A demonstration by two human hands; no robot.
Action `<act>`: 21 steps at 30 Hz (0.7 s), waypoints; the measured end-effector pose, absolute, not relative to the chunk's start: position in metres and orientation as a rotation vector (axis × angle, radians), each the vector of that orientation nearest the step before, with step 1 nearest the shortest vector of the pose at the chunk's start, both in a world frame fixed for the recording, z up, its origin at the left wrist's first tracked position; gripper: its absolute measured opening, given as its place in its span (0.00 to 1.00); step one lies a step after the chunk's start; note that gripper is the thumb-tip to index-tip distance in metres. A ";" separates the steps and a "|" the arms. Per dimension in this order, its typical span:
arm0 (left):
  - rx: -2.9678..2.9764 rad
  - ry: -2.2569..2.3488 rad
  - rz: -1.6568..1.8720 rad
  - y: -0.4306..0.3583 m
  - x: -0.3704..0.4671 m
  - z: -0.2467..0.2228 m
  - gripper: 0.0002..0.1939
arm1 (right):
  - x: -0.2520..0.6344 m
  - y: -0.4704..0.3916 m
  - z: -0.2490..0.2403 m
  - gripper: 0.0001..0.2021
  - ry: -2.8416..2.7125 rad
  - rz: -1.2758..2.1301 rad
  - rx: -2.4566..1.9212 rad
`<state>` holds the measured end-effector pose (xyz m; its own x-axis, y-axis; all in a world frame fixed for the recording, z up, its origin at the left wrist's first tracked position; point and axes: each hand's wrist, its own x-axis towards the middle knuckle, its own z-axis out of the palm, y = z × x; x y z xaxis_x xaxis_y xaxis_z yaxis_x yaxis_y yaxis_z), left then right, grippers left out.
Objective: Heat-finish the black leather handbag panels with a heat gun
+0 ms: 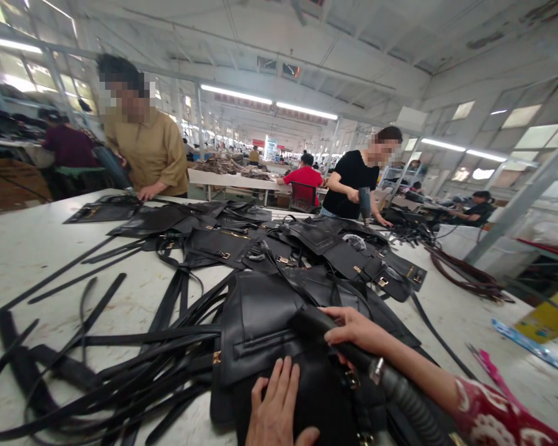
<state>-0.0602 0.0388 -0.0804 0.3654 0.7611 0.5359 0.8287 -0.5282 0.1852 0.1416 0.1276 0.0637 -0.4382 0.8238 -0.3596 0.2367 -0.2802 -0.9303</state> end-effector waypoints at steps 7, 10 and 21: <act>-1.847 -2.260 -1.828 0.030 -0.109 -0.067 0.24 | 0.170 0.099 0.065 0.37 -1.419 1.555 -1.306; -1.341 -2.707 -2.309 0.045 -0.137 -0.059 0.32 | 0.181 0.085 0.065 0.39 -1.398 1.563 -1.317; -1.390 -2.832 -2.613 0.057 -0.133 -0.030 0.43 | 0.169 0.072 0.079 0.38 -1.389 1.622 -1.304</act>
